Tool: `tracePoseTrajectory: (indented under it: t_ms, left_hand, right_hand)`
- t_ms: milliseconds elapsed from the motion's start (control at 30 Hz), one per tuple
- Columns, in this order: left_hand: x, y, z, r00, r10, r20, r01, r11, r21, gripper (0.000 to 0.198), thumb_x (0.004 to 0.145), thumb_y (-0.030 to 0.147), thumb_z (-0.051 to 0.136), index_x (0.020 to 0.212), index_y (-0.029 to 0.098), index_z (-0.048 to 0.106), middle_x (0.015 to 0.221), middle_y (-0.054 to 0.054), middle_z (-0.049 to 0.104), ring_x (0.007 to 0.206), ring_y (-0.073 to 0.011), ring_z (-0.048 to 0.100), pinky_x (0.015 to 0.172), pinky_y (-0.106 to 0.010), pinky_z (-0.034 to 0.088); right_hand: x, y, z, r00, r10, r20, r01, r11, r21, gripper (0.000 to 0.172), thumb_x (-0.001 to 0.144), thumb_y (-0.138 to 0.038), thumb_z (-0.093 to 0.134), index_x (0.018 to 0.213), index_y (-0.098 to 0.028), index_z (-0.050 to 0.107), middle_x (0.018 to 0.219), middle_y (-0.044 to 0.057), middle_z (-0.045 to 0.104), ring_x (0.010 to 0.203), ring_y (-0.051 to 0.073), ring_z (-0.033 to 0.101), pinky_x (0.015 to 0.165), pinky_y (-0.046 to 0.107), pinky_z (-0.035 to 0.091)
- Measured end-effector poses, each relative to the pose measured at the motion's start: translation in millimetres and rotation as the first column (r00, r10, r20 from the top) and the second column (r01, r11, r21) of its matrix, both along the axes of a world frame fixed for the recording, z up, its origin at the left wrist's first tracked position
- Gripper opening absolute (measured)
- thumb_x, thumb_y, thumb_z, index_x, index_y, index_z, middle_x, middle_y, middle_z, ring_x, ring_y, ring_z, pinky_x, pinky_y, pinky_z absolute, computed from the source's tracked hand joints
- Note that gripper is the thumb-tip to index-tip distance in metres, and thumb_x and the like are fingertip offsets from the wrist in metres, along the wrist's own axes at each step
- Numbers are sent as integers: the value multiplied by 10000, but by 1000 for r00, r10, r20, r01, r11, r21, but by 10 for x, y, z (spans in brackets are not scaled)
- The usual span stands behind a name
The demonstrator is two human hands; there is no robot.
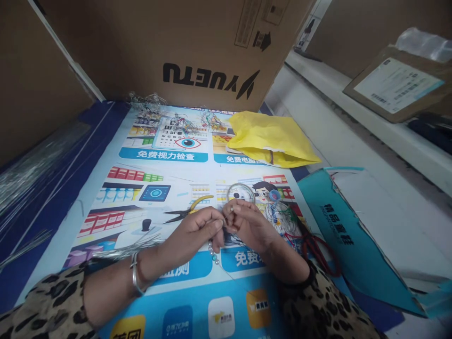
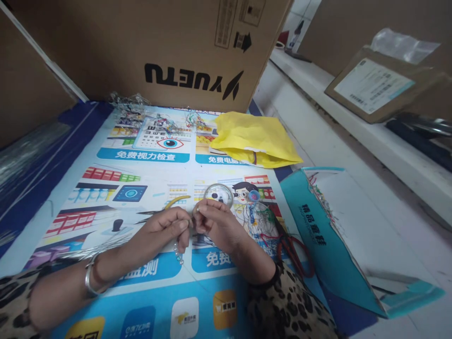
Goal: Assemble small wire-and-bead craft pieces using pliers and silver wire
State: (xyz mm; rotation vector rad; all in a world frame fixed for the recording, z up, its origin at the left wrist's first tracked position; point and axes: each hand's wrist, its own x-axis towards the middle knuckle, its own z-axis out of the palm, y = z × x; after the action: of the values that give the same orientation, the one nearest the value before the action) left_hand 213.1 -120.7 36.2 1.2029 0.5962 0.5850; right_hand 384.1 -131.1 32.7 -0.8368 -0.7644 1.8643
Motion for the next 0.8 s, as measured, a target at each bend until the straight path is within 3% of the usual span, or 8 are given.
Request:
tracePoseTrajectory:
  t_ms: [800]
  left_hand:
    - [11,10,-11,999,-4,45,6,999,-38,214,893,337,434,832,144,505,654,-4,597,555,-93,553,561,-235,442]
  right_hand:
    - [2,7,22,998,-43,55,38,996,75,151,781,-276,602,698,-154,573,587,-24,465,547,82,387,511,222,274]
